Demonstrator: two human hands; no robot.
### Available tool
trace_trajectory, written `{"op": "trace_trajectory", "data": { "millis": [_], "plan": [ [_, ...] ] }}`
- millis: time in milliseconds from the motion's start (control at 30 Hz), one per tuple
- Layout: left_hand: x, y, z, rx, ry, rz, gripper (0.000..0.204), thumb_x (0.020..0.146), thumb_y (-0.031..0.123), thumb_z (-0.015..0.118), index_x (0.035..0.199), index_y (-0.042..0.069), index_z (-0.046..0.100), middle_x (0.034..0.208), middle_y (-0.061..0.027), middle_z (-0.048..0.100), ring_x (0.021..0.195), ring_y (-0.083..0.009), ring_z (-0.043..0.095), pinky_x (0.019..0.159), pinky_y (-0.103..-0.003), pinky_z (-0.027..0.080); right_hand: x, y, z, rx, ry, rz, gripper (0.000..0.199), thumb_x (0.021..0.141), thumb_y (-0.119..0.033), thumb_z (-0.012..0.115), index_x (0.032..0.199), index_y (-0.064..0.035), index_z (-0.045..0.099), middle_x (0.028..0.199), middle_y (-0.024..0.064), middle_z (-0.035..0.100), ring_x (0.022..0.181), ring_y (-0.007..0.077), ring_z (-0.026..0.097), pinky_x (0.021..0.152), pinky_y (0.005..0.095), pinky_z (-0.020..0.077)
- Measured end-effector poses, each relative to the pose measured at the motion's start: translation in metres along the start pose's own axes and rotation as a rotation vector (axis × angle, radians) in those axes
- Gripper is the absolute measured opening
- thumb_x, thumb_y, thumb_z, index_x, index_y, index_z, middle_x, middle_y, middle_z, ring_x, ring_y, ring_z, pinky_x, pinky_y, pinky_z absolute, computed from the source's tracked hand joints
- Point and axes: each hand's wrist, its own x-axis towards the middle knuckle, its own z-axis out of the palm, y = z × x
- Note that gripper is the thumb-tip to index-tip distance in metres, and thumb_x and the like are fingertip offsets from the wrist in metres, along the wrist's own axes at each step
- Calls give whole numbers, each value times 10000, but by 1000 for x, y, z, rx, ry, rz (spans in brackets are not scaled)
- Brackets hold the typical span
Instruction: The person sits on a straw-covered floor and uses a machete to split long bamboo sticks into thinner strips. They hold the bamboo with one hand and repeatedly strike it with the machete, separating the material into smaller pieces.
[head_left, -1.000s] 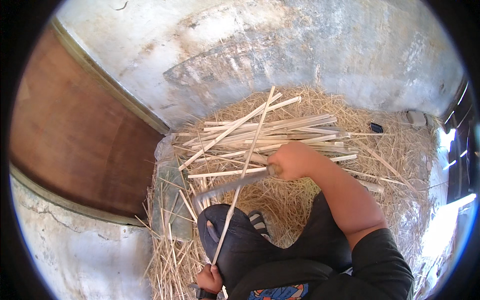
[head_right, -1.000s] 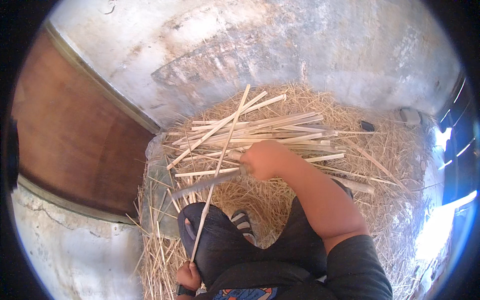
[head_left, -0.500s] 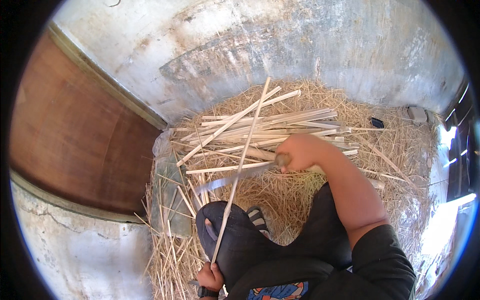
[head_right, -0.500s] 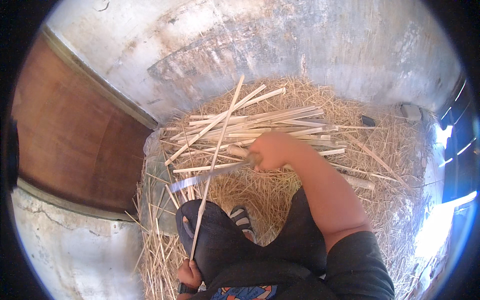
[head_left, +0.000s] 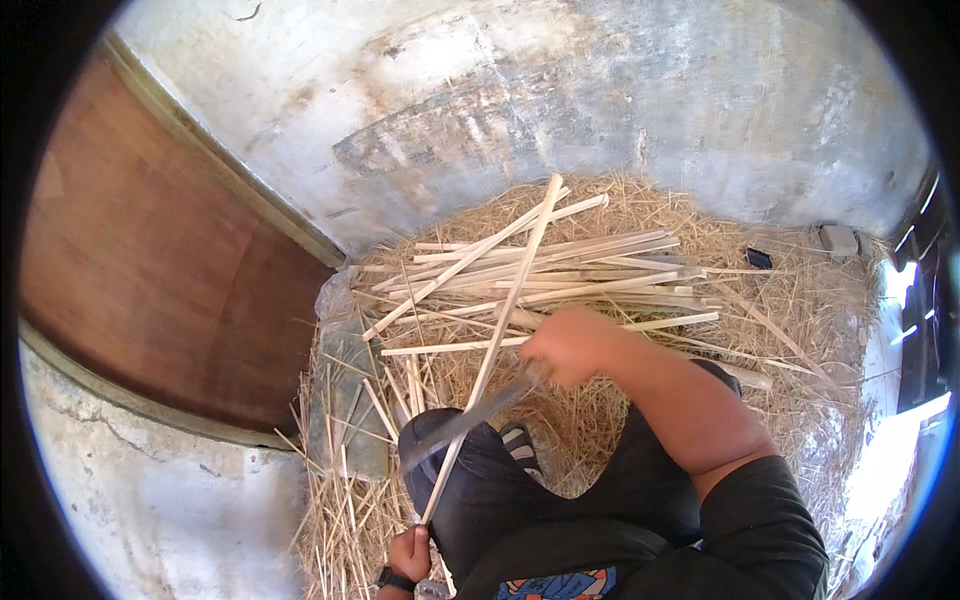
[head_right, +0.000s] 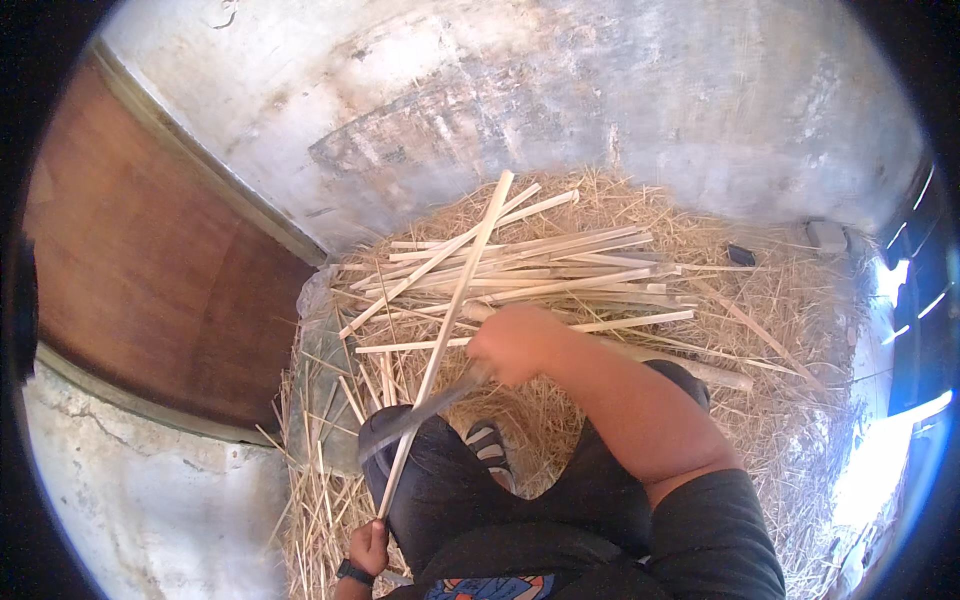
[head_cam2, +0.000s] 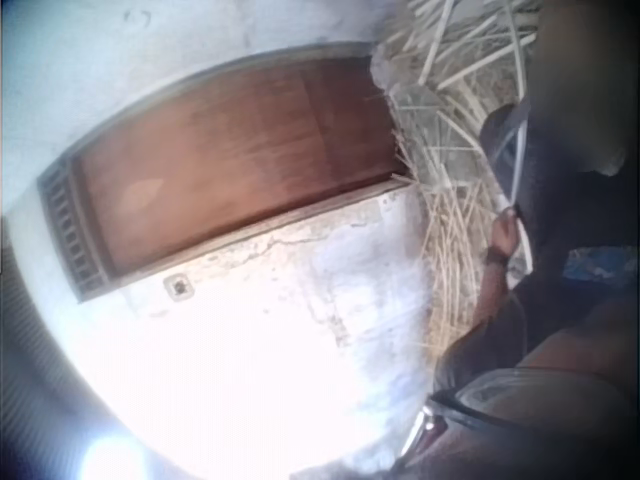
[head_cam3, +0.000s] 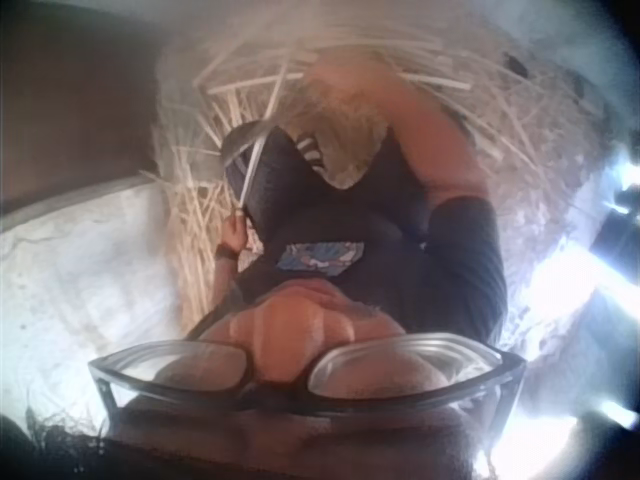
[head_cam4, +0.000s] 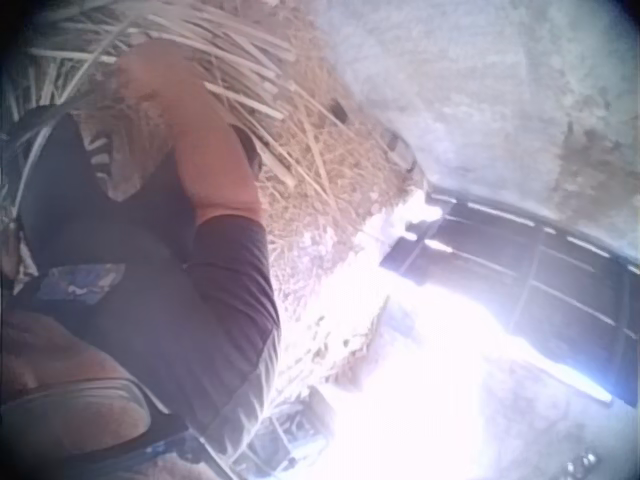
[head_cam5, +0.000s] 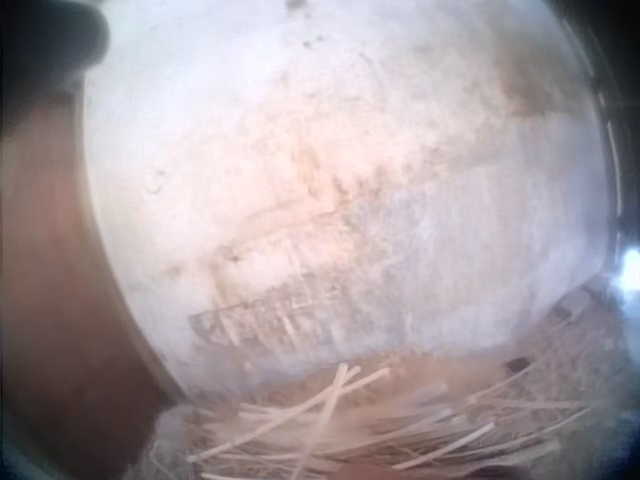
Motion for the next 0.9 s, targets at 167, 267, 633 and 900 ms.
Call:
{"op": "trace_trajectory", "data": {
  "millis": [167,267,633,900],
  "plan": [
    [6,23,8,126,126,68,534,1017,388,395,684,-7,527,543,-183,500,507,-316,544,529,-429,401,-2,95,18,523,396,413,289,749,-231,702,984,-64,682,906,150,697,861,333,667,768,432,516],
    [3,15,5,8,66,37,582,1025,434,359,667,2,516,522,-115,489,486,-233,485,515,-406,385,-4,96,12,601,445,529,281,758,-224,680,986,-60,678,896,152,695,880,343,670,783,435,520],
    [5,4,-2,-23,-17,9,571,1027,429,351,662,21,513,531,-59,465,501,-180,452,513,-378,379,3,49,16,142,142,76,300,750,-284,744,969,-91,679,779,139,685,751,326,671,678,450,520],
    [6,19,-3,-68,-26,-49,601,1022,462,350,687,1,542,548,-94,508,523,-208,497,544,-378,404,-6,82,23,397,485,338,279,758,-261,720,983,-101,680,804,140,690,769,326,673,702,440,530]
  ]
}}
